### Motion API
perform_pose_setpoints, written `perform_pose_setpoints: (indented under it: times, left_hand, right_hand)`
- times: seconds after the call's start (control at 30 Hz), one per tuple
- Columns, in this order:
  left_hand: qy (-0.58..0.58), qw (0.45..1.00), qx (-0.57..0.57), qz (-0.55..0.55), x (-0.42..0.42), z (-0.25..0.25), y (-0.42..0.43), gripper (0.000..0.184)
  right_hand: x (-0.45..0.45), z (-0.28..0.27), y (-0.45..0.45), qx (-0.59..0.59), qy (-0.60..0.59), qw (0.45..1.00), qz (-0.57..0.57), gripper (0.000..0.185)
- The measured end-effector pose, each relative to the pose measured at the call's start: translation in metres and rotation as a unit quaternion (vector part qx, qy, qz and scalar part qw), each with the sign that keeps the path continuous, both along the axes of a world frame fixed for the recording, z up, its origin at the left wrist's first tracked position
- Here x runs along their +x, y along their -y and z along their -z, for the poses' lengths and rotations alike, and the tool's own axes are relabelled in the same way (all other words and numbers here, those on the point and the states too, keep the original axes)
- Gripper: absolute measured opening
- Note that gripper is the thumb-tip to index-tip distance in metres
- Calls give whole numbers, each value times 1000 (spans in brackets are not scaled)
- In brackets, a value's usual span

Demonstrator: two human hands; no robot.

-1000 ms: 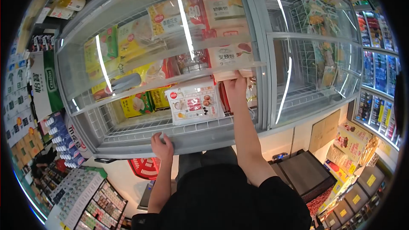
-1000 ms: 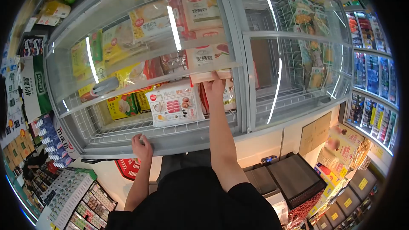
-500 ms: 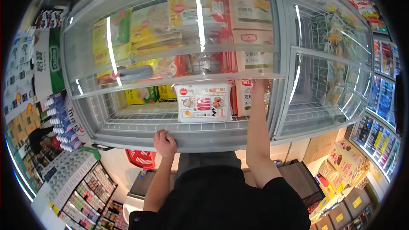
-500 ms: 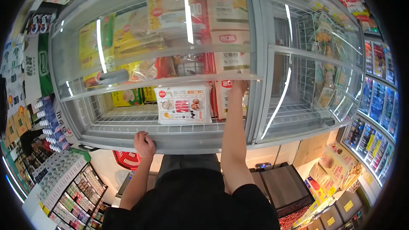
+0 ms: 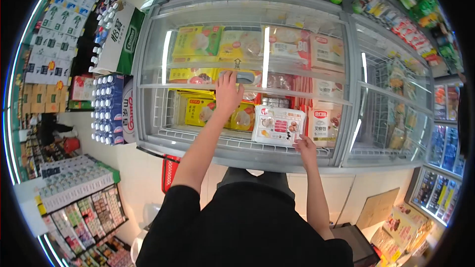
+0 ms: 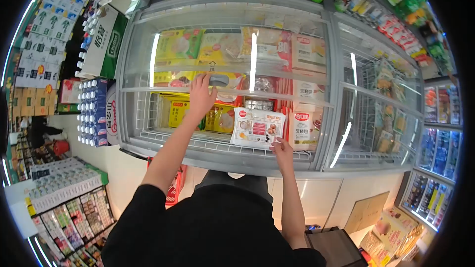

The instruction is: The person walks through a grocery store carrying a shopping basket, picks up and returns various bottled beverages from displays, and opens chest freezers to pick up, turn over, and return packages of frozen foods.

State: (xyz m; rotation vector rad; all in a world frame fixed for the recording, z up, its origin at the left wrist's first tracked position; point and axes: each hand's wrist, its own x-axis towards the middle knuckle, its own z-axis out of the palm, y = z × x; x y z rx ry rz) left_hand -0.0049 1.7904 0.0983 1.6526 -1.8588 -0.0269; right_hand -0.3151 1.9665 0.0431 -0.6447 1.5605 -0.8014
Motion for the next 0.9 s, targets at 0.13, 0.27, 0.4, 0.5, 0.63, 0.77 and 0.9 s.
perform_pose_setpoints:
  times: [0.13,0.27,0.4,0.5,0.63,0.77,0.9]
  left_hand:
    - [62,995,72,38,10,7,16,29]
    - [76,991,63,89,26,20,-11,28]
    - [31,983,117,135,40,17,-73,27]
    - [-5,979,122,163,56,25,-119,25]
    - [-109,951,188,220,69,35,-172,18]
    - [-155,950,167,215,71,45,-214,15]
    - [-169,946,179,213,92,30,-217,18]
  right_hand:
    - [29,-26,-33,-25,-36,997,56,34]
    - [89,-28,-57,-42,-65,996,44,36]
    - [159,-49,-45,-109,-158,979,-74,40]
    - [202,-67,-34,-331,-338,871,-132,41]
    - [232,-62,-37,-346,-345,849,-201,44]
    - [235,-48,-57,-296,-300,849,-319,47]
    - [232,-58,-53,-264,-307,841,-360,46]
